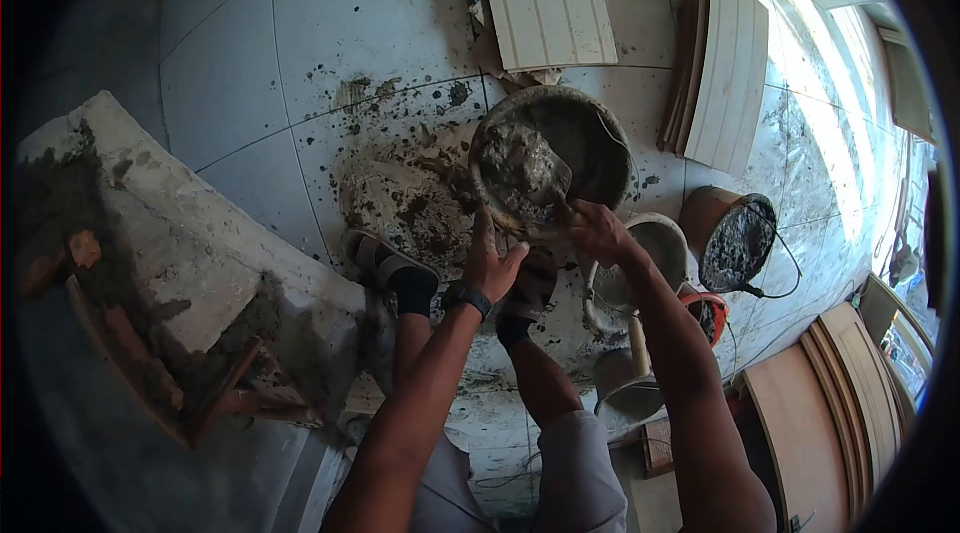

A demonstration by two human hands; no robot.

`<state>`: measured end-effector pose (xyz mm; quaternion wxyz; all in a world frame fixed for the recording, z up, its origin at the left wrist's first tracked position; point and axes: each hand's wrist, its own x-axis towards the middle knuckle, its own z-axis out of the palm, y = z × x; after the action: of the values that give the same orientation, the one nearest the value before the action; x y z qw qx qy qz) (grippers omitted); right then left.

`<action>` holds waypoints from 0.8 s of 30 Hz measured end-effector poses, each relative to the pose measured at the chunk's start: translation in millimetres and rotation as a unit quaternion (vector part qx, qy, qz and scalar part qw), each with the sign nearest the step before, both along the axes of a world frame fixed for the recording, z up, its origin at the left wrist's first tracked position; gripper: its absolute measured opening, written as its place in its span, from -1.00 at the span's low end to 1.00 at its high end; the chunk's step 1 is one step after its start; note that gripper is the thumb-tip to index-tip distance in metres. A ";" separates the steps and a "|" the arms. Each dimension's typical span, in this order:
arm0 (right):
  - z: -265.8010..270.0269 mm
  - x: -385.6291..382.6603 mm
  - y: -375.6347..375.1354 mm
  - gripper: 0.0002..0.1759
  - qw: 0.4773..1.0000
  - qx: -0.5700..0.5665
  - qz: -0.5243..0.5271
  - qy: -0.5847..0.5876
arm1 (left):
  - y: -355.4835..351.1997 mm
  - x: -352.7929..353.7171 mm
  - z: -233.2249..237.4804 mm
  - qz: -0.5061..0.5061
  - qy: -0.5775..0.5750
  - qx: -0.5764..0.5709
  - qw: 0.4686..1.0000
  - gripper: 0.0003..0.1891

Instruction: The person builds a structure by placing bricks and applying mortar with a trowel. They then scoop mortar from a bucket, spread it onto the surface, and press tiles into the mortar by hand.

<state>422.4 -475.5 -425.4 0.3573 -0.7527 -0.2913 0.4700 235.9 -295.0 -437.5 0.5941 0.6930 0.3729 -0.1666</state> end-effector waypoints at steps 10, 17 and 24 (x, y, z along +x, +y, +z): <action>41.0 0.4 -60.4 -0.57 0.998 -0.050 0.029 -0.025 | 6.4 3.3 96.4 0.183 -0.058 -0.138 0.972 0.11; 194.9 2.4 -25.2 -0.63 0.972 -0.009 -0.148 0.184 | 41.3 -10.6 223.9 0.296 -0.138 -0.137 0.935 0.04; 400.1 -2.5 98.0 -0.67 0.994 -0.075 0.033 0.070 | 148.6 -50.1 363.7 0.418 -0.273 -0.120 0.858 -0.15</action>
<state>420.0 -377.5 -25.3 0.3039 -0.7325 -0.2538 0.5538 185.7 -146.4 -73.8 0.7645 0.4133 0.4270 0.2498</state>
